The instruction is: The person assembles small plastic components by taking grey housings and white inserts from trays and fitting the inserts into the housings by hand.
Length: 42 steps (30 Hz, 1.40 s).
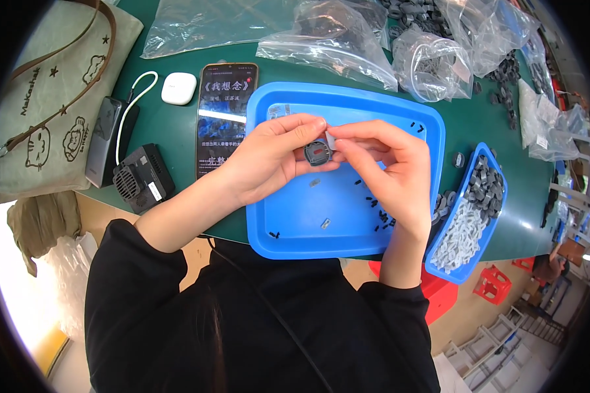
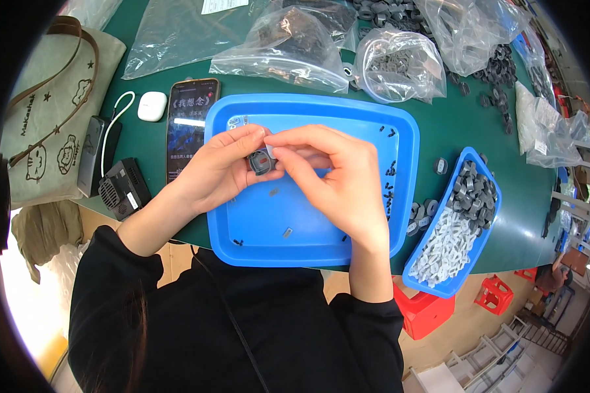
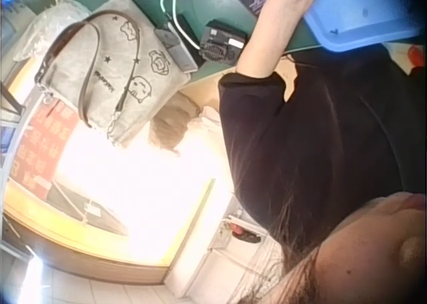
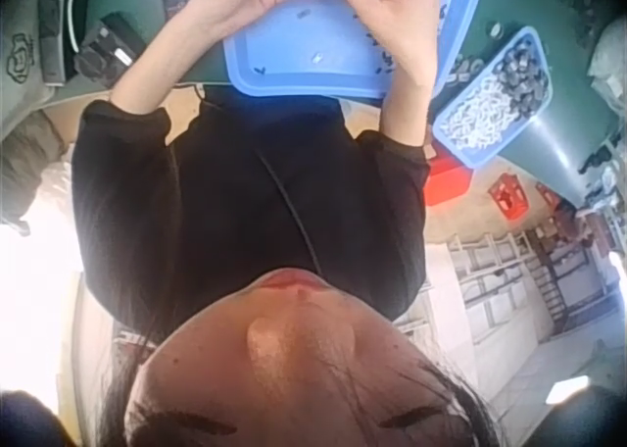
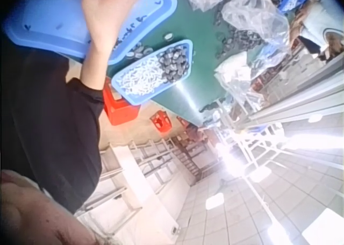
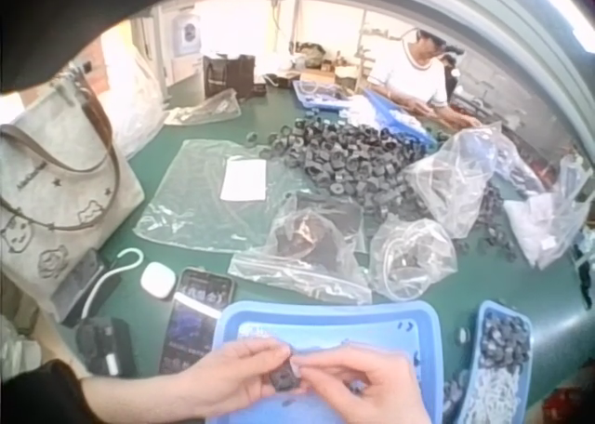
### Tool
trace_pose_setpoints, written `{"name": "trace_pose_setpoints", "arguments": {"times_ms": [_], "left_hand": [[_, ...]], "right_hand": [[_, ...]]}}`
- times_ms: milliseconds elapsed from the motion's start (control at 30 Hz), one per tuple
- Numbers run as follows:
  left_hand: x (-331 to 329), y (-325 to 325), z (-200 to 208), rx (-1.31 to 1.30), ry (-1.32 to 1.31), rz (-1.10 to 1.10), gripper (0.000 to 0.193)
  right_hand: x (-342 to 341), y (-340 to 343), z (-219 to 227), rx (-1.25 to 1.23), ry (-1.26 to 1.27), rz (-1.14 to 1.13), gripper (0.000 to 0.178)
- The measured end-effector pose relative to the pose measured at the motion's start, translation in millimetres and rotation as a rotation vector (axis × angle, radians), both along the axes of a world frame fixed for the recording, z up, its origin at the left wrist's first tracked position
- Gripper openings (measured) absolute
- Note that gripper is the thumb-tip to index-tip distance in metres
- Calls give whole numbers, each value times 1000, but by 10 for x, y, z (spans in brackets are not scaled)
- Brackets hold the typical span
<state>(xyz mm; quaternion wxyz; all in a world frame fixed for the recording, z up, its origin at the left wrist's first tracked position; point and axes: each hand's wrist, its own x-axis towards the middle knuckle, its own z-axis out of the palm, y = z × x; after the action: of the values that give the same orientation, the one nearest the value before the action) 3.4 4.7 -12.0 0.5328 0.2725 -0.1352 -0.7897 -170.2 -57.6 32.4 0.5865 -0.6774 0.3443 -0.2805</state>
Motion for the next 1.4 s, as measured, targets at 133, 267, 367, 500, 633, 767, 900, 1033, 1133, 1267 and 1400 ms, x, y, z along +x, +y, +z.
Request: {"name": "trace_pose_setpoints", "arguments": {"times_ms": [133, 267, 367, 500, 633, 767, 900, 1033, 1133, 1267, 1400], "left_hand": [[44, -24, 54, 128, 92, -25, 26], [70, -24, 103, 101, 159, 46, 33], [52, -20, 88, -118, -256, 27, 45], [21, -9, 84, -303, -487, -7, 55], [-6, 5, 108, -338, -488, 0, 53], [49, -21, 155, -326, -486, -27, 50], [94, -34, 60, -238, -352, -25, 37], [90, -43, 89, -178, -197, -38, 33], [92, -52, 74, -141, -159, -126, 36], [48, -41, 86, -67, -92, -133, 35], [66, -49, 82, -9, -76, -111, 33]], "right_hand": [[24, -20, 32, -54, 73, -67, 21], [1, -36, 32, -124, 126, -112, 20], [-17, -46, 46, -140, 119, -67, 19], [4, -60, 25, -235, 39, 2, 18], [26, -55, -9, -267, 69, 80, 18], [-1, -33, -4, -293, 80, 51, 18], [-7, 4, 38, -226, 22, 10, 18], [-40, -24, 76, -243, -57, -77, 18], [-82, -99, 81, -346, -55, -17, 15], [-10, -44, 72, -211, -87, 20, 15], [1, -3, 107, -112, -99, -67, 17]]}}
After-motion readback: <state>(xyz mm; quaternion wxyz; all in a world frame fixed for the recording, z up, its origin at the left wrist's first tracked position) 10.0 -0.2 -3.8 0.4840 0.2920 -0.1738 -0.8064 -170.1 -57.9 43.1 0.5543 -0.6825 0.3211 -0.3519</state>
